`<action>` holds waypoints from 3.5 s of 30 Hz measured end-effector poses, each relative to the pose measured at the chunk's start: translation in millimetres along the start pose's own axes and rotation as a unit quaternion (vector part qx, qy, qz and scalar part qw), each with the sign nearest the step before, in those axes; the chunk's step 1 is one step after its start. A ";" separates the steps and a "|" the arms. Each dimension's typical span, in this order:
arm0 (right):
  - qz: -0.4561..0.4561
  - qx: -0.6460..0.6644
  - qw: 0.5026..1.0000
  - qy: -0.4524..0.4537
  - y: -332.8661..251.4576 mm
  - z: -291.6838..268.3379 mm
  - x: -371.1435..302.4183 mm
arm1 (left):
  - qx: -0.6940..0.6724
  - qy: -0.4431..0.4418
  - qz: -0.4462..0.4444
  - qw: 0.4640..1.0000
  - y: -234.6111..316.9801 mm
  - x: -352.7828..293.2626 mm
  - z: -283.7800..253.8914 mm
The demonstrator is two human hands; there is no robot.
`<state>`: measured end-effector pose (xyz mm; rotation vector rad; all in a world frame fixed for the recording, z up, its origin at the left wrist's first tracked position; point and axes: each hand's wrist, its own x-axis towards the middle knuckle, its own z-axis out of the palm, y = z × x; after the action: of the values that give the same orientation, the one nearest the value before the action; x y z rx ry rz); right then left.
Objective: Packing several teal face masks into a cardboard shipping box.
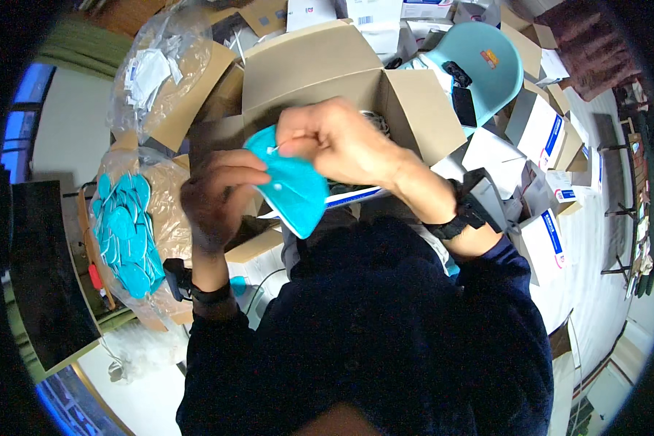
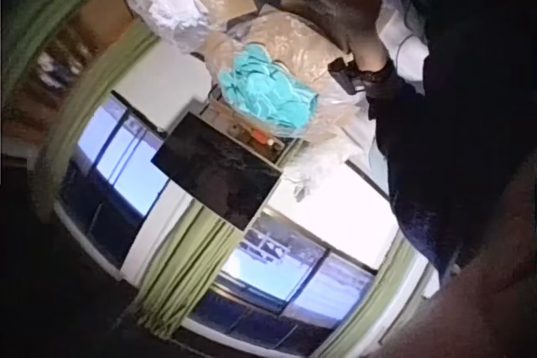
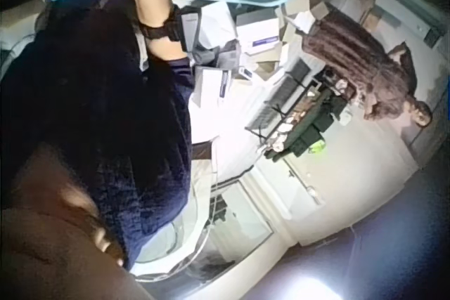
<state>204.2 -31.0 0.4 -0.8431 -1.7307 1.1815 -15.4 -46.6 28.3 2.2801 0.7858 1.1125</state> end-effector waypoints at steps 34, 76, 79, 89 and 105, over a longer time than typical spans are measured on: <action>0.121 -0.582 0.768 -0.237 109.7 5.7 24.9 | -0.777 0.135 -0.128 0.601 -156.3 -9.9 52.3; 0.235 0.191 0.939 0.163 40.5 -77.0 16.8 | -0.371 0.165 -0.335 0.850 -76.6 6.4 44.8; 0.223 0.226 0.935 0.158 33.5 -80.9 18.7 | -0.411 0.206 -0.330 0.824 -80.8 8.9 46.1; 0.226 0.187 0.945 0.146 36.0 -100.7 17.8 | -0.414 0.142 -0.240 0.867 -70.9 31.3 41.4; 0.228 0.215 0.940 0.136 38.6 -99.9 11.9 | -0.355 0.061 -0.258 0.896 -78.6 37.9 51.1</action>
<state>292.8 28.6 -14.1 -1.1008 -1.0201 1.5871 23.1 27.0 -29.4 1.3053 0.7950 1.0547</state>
